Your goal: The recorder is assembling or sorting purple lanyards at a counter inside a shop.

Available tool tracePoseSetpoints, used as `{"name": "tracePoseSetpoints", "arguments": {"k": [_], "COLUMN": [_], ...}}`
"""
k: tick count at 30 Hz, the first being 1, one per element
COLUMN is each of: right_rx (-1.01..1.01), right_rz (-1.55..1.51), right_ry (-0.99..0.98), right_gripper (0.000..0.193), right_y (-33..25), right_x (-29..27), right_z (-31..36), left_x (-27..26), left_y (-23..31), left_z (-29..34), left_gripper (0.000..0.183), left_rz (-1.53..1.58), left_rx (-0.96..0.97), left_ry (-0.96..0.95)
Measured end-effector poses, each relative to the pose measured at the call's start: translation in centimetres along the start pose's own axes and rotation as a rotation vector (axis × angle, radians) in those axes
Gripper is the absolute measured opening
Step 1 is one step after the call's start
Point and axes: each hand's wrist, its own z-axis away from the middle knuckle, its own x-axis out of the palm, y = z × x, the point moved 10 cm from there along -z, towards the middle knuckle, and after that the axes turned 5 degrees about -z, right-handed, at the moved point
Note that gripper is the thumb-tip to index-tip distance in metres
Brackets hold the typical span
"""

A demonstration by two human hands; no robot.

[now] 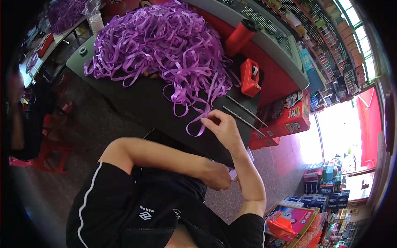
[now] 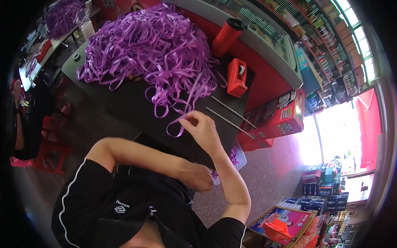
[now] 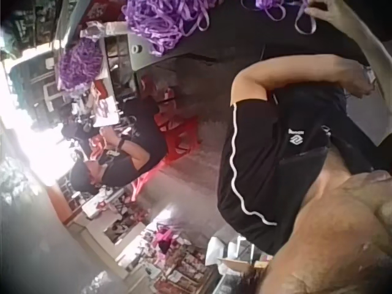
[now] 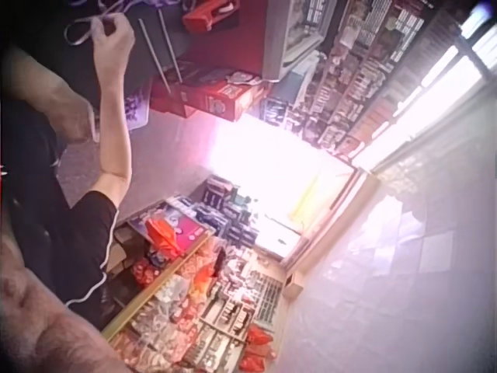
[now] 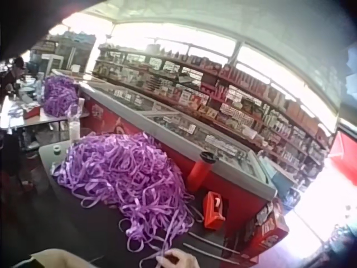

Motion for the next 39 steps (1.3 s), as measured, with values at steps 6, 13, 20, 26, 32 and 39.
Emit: {"name": "tracePoseSetpoints", "arguments": {"k": [6,13,20,26,32,39], "right_rx": [-0.058,0.129,0.361,0.268,0.262,0.166], "right_rz": [-0.523,-0.329,-0.270,-0.360,-0.966,-1.045], "right_ry": [0.088,-0.257,-0.395,0.223,0.341,0.580], "right_gripper": [0.016,0.012,0.016,0.029,0.038,0.028], "right_y": [-2.3,-0.6,7.1,6.5,9.3,12.0], "right_x": [-3.8,1.2,2.5,-4.3,-4.6,-7.5], "right_z": [6.8,15.7,23.8,22.6,21.9,24.5], "left_x": [-6.7,-4.7,-4.7,-4.9,-3.5,-1.9], "left_y": [-3.9,-5.1,-6.0,-4.3,-2.2,-1.8], "left_z": [11.9,12.9,12.1,5.9,0.4,-1.3], "left_gripper": [0.019,0.050,0.034,0.030,0.026,0.029], "left_rz": [1.319,2.211,2.014,1.515,0.944,0.785], "left_rx": [-0.566,-0.453,-0.580,-0.590,-0.597,-0.620], "left_ry": [0.554,0.987,1.027,0.534,0.133,0.099]}}
